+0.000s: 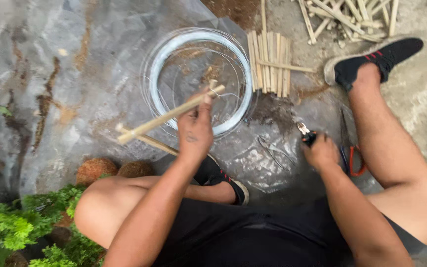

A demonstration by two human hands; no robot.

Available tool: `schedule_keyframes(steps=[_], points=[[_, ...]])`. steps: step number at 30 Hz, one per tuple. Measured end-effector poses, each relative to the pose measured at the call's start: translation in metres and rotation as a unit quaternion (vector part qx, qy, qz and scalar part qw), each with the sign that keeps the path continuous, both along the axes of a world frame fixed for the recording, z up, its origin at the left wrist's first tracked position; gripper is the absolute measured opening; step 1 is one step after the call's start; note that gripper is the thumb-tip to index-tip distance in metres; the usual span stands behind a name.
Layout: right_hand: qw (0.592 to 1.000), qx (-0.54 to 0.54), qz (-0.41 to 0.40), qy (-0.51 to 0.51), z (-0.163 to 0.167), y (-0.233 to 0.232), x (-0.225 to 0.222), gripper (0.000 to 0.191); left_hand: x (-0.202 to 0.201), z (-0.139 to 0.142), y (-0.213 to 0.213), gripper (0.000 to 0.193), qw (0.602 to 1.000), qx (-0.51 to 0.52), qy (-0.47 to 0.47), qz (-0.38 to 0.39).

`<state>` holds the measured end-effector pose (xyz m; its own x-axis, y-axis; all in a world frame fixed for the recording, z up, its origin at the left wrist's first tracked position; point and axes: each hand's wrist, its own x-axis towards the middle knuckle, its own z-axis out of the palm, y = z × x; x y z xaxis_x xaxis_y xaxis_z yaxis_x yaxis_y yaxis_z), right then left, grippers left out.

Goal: The person sits on the ground and assembles a frame from bamboo sticks, joining crossed sticks with thin wire. They wrap wire around joints by hand, tighten and trim it with pliers, and set completed joined pieces aside while taking new sticks from a pile.

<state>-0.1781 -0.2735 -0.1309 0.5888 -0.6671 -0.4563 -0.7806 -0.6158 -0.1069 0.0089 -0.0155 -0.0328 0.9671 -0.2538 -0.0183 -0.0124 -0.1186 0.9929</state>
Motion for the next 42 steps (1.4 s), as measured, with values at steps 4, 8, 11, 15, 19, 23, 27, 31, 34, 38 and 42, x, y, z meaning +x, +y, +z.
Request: schedule_keyframes(steps=[4,8,11,15,19,23,27,31,34,38,42], points=[[0.996,-0.005,0.027,0.083,-0.008,-0.003,-0.007,0.077,-0.011,0.011,-0.010,0.039,0.998,0.063,-0.019,0.003],[0.981,0.121,-0.149,0.030,-0.002,-0.001,0.010,0.067,-0.017,0.024,-0.006,0.037,0.990,0.068,-0.125,-0.014],[0.764,0.420,-0.411,-0.266,0.009,0.016,0.020,0.055,-0.012,0.026,-0.007,0.037,0.989,0.051,-0.138,-0.016],[0.673,0.553,-0.208,-0.444,0.054,0.060,0.009,0.046,-0.012,0.027,-0.010,0.035,0.985,0.087,-0.146,-0.015],[0.707,0.613,-0.064,-0.347,0.091,0.105,0.022,0.045,-0.013,0.028,-0.013,0.034,0.981,0.086,-0.173,-0.018],[0.758,0.583,-0.057,-0.287,0.091,0.126,0.044,0.036,-0.023,0.029,-0.009,0.034,0.983,0.073,-0.165,-0.016],[0.778,0.535,-0.039,-0.327,0.083,0.131,0.055,0.031,-0.026,0.031,-0.005,0.035,0.982,0.065,-0.177,-0.017],[0.794,0.523,-0.061,-0.303,0.086,0.129,0.056,0.030,-0.025,0.032,-0.006,0.034,0.987,0.072,-0.144,-0.024],[0.803,0.517,-0.060,-0.290,0.093,0.128,0.057,0.029,-0.026,0.032,-0.005,0.035,0.987,0.074,-0.143,-0.020],[0.830,0.479,-0.044,-0.282,0.102,0.129,0.062,0.025,-0.027,0.031,-0.005,0.033,0.976,0.087,-0.197,-0.026],[0.837,0.474,-0.050,-0.269,0.107,0.128,0.067,0.024,-0.027,0.030,-0.006,0.034,0.985,0.074,-0.154,-0.034]])
